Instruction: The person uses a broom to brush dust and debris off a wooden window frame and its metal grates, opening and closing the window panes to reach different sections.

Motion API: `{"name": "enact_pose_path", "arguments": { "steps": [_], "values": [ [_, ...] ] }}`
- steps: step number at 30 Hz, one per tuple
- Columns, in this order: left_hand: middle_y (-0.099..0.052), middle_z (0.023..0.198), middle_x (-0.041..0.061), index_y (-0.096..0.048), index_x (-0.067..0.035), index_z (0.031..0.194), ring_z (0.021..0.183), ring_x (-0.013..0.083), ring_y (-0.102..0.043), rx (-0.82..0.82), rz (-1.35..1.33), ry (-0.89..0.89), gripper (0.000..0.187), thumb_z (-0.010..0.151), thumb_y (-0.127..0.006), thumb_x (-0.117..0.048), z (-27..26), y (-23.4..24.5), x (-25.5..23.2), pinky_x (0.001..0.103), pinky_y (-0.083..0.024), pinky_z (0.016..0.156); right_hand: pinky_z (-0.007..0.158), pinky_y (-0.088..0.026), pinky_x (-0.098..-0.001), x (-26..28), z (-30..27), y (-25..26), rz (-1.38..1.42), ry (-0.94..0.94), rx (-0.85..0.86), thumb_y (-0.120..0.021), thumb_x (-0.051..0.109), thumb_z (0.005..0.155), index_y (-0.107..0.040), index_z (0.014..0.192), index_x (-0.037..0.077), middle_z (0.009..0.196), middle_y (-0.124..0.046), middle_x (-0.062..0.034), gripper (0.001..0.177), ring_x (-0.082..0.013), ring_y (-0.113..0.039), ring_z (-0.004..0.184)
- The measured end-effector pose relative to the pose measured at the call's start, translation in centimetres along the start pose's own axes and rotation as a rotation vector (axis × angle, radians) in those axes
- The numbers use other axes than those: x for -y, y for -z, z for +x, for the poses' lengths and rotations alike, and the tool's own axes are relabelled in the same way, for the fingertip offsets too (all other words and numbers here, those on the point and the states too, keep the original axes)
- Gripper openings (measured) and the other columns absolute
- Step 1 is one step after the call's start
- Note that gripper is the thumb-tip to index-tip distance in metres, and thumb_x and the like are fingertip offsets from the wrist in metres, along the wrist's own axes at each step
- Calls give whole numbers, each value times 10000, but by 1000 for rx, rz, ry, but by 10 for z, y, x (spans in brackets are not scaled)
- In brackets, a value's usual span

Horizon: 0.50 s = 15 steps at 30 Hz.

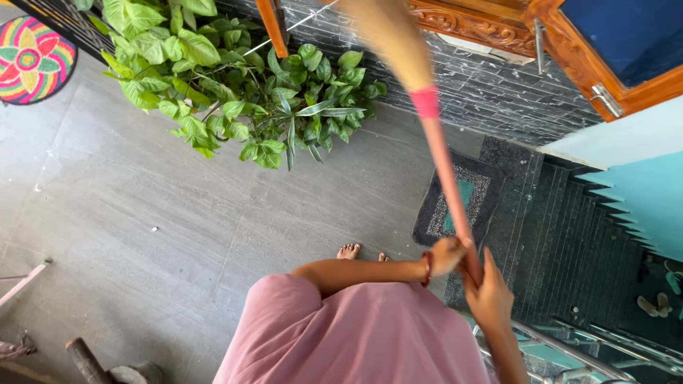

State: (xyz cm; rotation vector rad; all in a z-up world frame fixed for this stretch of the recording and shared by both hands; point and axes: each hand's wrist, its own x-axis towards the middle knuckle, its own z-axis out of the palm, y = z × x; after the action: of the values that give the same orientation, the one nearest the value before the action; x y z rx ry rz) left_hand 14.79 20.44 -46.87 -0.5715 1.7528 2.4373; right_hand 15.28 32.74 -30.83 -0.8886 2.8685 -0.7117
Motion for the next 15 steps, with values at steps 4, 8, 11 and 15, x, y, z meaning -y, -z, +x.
{"name": "enact_pose_path", "arguments": {
  "steps": [4, 8, 11, 15],
  "values": [
    [-735, 994, 184, -661, 57, 1183, 920, 248, -735, 167, 190, 47, 503, 1057, -525, -409, 3, -30, -14, 367, -596, 790, 784, -560, -502, -14, -34, -3, 36, -130, -45, -701, 235, 916, -489, 1493, 43, 1135, -682, -250, 644, -426, -703, 964],
    [-734, 974, 200, -693, 50, 1160, 881, 248, -718, 141, 230, 97, 550, 1077, -468, -445, 36, -36, -7, 375, -575, 751, 684, -553, -522, -28, -13, -20, -94, -146, -17, -693, 270, 928, -428, 1536, 49, 998, -645, -248, 699, -446, -685, 819],
    [-741, 967, 223, -690, 88, 1120, 858, 265, -714, -71, 186, 159, 478, 1049, -519, -352, 36, -16, 8, 412, -564, 712, 638, -550, -536, -21, 5, -30, -108, -13, 20, -658, 229, 922, -410, 1550, 70, 966, -632, -222, 694, -451, -678, 758],
    [-725, 985, 192, -635, 53, 1184, 868, 250, -707, -257, 34, 138, 428, 1067, -459, -319, -3, -6, 13, 393, -551, 725, 627, -567, -519, -2, 0, -24, -78, 47, 195, -646, 220, 926, -398, 1564, 128, 956, -625, -204, 690, -449, -672, 715]
  ]
}}
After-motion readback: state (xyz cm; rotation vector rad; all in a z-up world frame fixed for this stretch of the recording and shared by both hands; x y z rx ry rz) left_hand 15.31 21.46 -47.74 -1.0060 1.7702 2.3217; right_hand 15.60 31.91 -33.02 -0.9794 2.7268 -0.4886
